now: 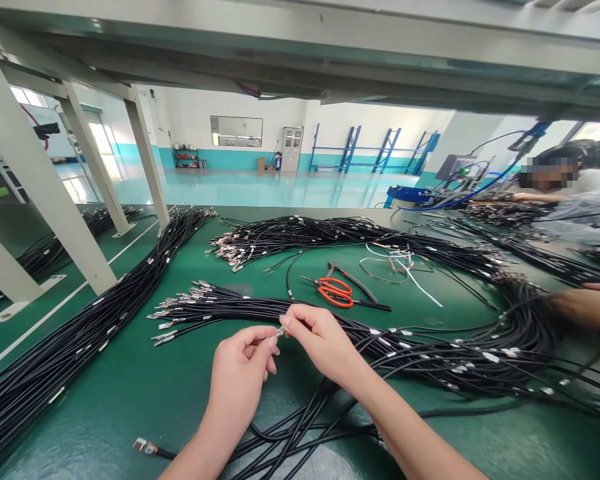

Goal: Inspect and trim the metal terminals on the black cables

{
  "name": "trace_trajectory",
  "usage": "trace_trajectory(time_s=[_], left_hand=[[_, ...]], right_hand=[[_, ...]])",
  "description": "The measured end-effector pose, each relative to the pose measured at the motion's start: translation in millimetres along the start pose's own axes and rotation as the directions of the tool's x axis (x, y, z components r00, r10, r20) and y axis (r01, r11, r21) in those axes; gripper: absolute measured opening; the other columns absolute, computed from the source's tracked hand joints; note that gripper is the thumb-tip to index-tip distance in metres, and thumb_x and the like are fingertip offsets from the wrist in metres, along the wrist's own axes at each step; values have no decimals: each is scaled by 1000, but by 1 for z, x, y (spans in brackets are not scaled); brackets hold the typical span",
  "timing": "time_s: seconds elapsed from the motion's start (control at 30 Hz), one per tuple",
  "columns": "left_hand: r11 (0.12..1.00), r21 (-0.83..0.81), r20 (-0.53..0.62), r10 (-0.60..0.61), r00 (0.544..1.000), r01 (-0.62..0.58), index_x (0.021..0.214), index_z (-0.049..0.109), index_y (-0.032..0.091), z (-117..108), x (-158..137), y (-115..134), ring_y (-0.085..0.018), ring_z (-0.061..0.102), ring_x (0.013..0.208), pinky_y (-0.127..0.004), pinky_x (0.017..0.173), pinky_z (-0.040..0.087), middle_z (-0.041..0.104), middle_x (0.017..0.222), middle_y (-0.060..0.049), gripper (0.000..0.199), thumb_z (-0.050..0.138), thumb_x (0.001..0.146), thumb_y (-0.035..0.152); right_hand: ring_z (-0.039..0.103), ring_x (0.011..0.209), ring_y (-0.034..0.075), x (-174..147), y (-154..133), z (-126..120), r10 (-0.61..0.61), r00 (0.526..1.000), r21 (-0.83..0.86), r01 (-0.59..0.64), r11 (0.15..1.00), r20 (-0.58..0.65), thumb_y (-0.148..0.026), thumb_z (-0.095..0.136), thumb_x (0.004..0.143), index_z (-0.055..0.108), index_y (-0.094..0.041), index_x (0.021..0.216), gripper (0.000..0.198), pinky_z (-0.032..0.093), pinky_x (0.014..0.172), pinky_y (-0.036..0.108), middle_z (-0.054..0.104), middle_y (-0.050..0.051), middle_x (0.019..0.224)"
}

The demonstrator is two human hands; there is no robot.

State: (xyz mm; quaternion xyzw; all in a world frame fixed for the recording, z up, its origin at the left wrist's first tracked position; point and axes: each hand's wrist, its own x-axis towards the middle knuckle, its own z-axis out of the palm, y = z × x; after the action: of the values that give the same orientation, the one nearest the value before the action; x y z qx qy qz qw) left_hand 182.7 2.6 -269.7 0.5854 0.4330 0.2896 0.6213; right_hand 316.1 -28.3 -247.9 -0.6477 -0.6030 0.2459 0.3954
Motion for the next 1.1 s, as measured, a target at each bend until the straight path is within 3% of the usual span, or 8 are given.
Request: trace_trajectory(time_s=[0.17,0.5,0.67,0.87,1.1], left_hand=[[995,87,-12,57,998,-56,114,52,13,0,-2,0,5,42,50,-4,46,35,54,76,-4,51,46,71,40],[994,109,17,-7,1000,5,114,49,10,0,-2,6,3,44,50,-6,47,37,54,75,-4,53,45,72,41],[968,224,-35,121,992,-111,99,58,15,0,1,1,4,48,66,-3,59,41,55,87,-3,44,50,67,45],[867,454,-71,266,961,-206,85,61,21,-1,-1,-2,7,42,67,-1,61,33,53,83,1,39,42,72,52],[846,480,-27,279,960,-233,101,59,27,-2,-2,-3,6,45,74,0,68,34,53,88,1,43,35,76,52]], right_hand=[[32,58,6,0,1,1,-8,1000,27,8,1000,-2,-34,42,83,41,-10,60,33,27,54,19,38,0,60],[33,57,6,0,1,0,-7,1000,-2,7,1000,-10,-35,42,83,44,-10,62,33,28,54,19,40,0,60],[32,58,6,0,-1,1,-43,999,-9,43,999,-22,-35,42,83,41,-10,60,33,27,54,19,38,0,60],[36,60,7,-2,-5,3,-105,994,-51,105,993,-1,-32,41,84,44,-10,61,32,28,56,20,42,1,61],[34,58,6,-3,-6,1,-100,995,-57,98,993,-28,-32,42,83,41,-10,59,33,28,55,20,40,0,59]])
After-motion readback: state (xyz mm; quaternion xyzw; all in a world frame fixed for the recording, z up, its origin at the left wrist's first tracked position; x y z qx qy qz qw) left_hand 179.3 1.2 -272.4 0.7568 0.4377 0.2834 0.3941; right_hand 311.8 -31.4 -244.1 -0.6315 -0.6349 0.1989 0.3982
